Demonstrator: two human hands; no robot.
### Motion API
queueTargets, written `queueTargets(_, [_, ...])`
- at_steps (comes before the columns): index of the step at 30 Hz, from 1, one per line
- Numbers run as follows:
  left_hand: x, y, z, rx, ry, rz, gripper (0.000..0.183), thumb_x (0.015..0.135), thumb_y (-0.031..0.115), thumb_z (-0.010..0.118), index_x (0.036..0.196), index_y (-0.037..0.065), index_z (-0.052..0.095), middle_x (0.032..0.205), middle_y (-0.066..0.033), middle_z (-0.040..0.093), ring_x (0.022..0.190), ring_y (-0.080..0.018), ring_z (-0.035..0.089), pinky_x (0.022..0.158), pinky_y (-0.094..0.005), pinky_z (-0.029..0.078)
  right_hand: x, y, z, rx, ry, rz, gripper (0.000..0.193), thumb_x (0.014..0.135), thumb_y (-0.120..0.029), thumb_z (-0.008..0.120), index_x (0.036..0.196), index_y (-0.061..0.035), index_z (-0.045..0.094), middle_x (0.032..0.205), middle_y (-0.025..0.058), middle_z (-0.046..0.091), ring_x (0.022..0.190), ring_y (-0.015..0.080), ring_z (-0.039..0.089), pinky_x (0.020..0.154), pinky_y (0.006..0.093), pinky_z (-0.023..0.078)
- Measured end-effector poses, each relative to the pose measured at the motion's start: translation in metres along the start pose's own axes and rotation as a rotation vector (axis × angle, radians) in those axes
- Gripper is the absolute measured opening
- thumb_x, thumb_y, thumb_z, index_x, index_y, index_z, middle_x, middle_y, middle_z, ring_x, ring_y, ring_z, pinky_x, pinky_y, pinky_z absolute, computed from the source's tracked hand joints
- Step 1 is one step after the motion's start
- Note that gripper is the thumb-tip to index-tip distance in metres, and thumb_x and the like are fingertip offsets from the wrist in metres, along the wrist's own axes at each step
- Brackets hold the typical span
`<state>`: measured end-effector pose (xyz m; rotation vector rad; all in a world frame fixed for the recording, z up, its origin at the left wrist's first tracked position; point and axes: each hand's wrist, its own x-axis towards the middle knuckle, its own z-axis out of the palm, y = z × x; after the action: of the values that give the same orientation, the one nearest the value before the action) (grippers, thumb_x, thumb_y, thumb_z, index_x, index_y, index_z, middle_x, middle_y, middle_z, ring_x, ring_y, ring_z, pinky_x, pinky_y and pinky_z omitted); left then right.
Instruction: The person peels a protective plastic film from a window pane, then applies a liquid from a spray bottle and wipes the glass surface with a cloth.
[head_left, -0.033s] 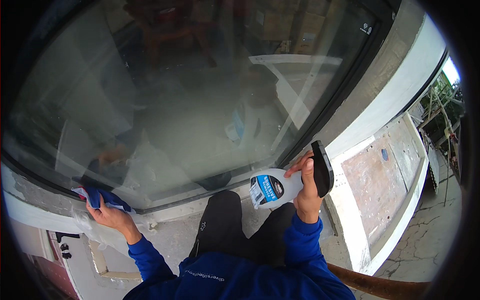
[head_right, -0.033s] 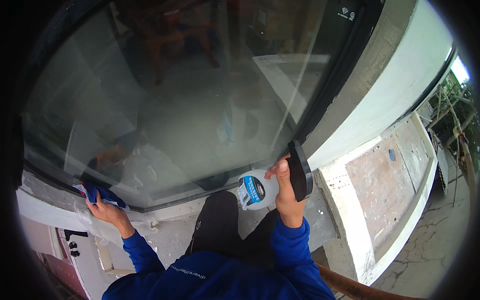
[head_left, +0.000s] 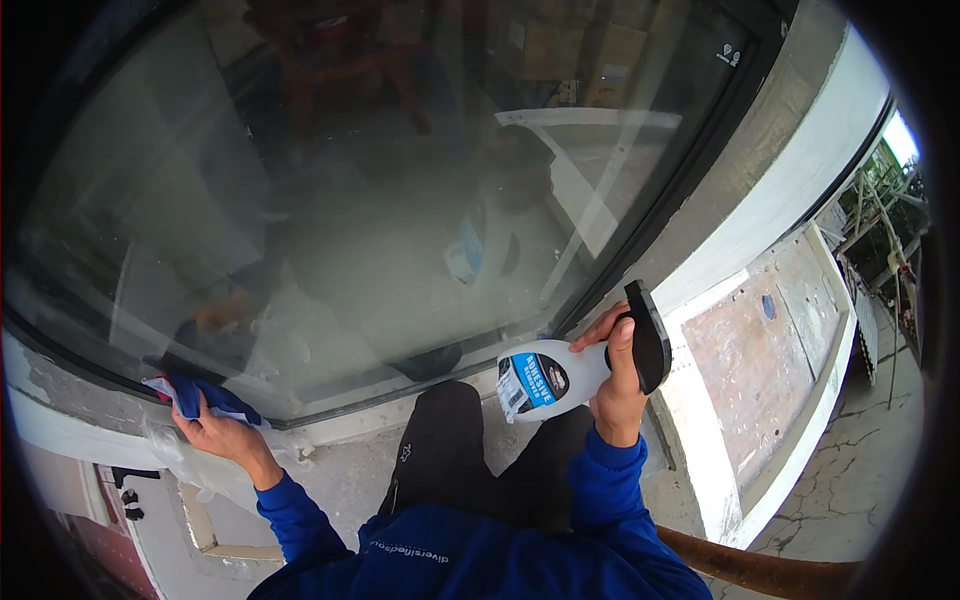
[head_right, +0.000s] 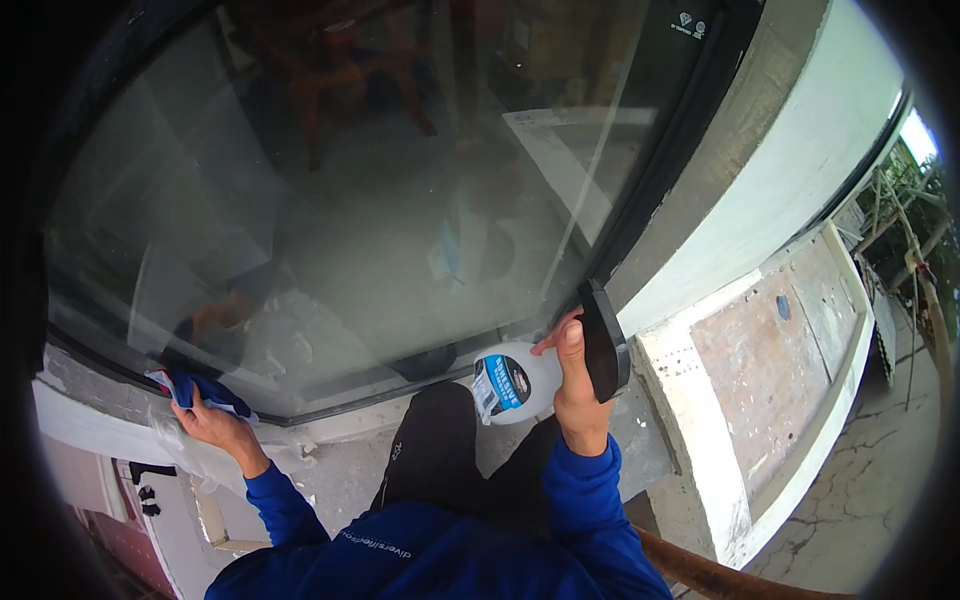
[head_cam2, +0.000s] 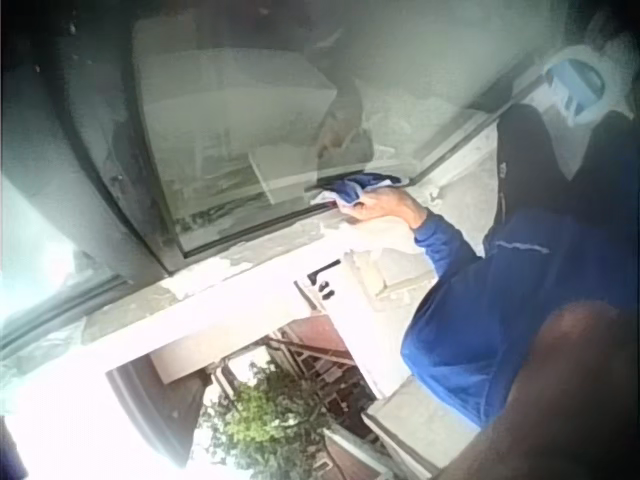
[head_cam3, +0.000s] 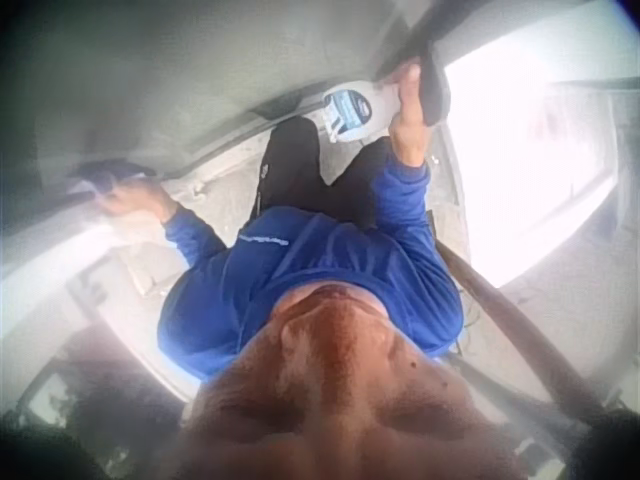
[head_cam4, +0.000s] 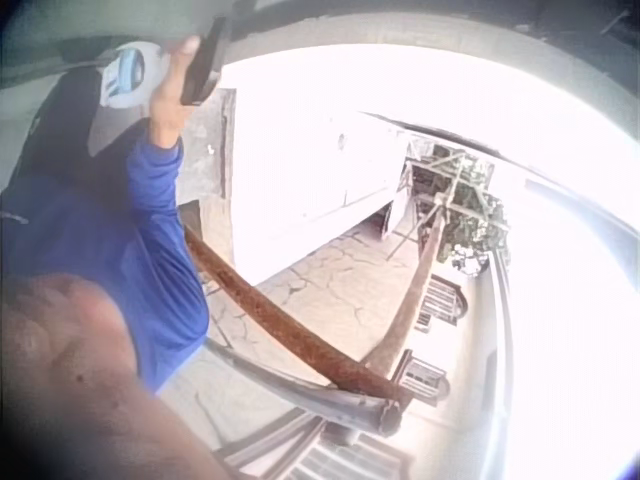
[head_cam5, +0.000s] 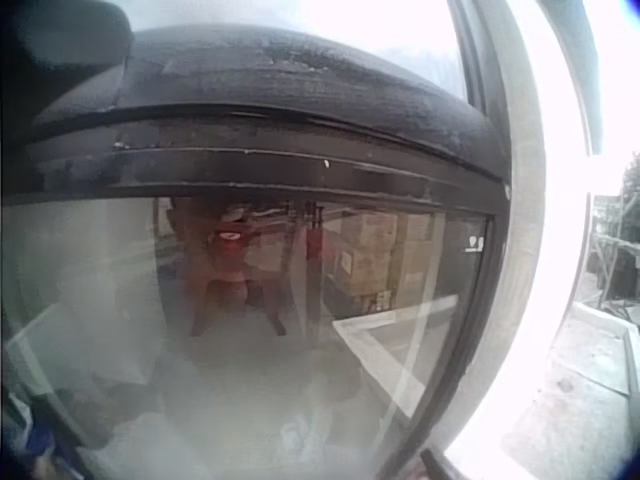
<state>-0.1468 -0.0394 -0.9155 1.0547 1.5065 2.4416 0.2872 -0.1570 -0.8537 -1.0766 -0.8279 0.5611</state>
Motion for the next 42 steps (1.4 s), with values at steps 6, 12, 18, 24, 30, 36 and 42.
queueTargets(6, [0.000,0.002,0.005,-0.002,0.028,-0.006,0.027,0.096,0.016,0.067,0.117,-0.001,0.067,0.108,-0.0034,0.065,0.098,-0.0150,0.057,0.092,-0.0294,0.044,0.007,-0.045,-0.006,-0.404,-0.011,-0.471,0.044,0.090,-0.039,0.073,0.090,0.0045,0.067,0.081,0.0113,0.062,0.073,0.0213,0.061,0.072,0.0321,0.047])
queueTargets(12, [0.003,-0.009,0.002,0.055,0.028,0.063,0.028,0.095,0.016,0.067,0.116,-0.002,0.068,0.107,-0.0034,0.066,0.097,-0.0152,0.057,0.093,-0.0298,0.044,0.019,-0.064,-0.013,-0.288,0.002,-0.395,0.051,0.090,-0.046,0.071,0.087,0.0050,0.068,0.074,0.0079,0.064,0.066,0.0164,0.058,0.063,0.0290,0.044])
queueTargets(18, [0.004,-0.011,-0.001,0.027,0.028,0.061,0.027,0.096,0.016,0.067,0.116,-0.002,0.068,0.108,-0.0040,0.066,0.098,-0.0159,0.057,0.094,-0.0300,0.043,0.013,-0.068,-0.021,-0.299,-0.065,-0.271,0.057,0.091,-0.052,0.069,0.091,0.0050,0.068,0.076,0.0087,0.063,0.069,0.0184,0.059,0.071,0.0307,0.045])
queueTargets(24, [0.005,-0.012,-0.001,0.016,0.021,0.044,0.029,0.096,0.017,0.067,0.118,-0.002,0.067,0.109,-0.0039,0.066,0.099,-0.0160,0.057,0.095,-0.0306,0.043,0.022,-0.071,-0.017,-0.284,-0.069,-0.312,0.056,0.093,-0.053,0.068,0.081,0.0019,0.063,0.074,0.0070,0.060,0.070,0.0154,0.053,0.064,0.0301,0.040])
queueTargets(30, [0.002,0.022,0.012,0.063,-0.170,0.523,0.019,0.099,0.010,0.066,0.115,0.002,0.059,0.143,-0.0126,0.053,0.133,-0.0276,0.051,0.113,-0.0371,0.041,0.038,-0.072,-0.014,-0.319,-0.218,-0.376,0.052,0.093,-0.051,0.070,0.088,0.0008,0.065,0.072,0.0040,0.058,0.066,0.0126,0.053,0.062,0.0282,0.042])
queueTargets(36, [-0.005,0.071,0.081,-0.086,-0.420,0.664,0.024,0.101,0.006,0.055,0.124,0.008,0.050,0.162,-0.0184,0.032,0.148,-0.0359,0.035,0.121,-0.0439,0.034,0.039,-0.078,0.003,-0.230,-0.100,-0.260,0.050,0.096,-0.050,0.068,0.091,-0.0001,0.067,0.072,0.0037,0.060,0.066,0.0128,0.055,0.063,0.0279,0.043])
queueTargets(42, [-0.006,0.070,0.091,0.100,-0.434,0.748,0.041,0.095,0.008,0.052,0.134,0.012,0.039,0.166,-0.0183,0.014,0.154,-0.0381,0.016,0.122,-0.0518,0.028,0.032,-0.100,-0.008,-0.403,-0.048,-0.066,0.056,0.097,-0.056,0.065,0.092,0.0001,0.071,0.074,0.0048,0.065,0.071,0.0126,0.061,0.067,0.0283,0.048])
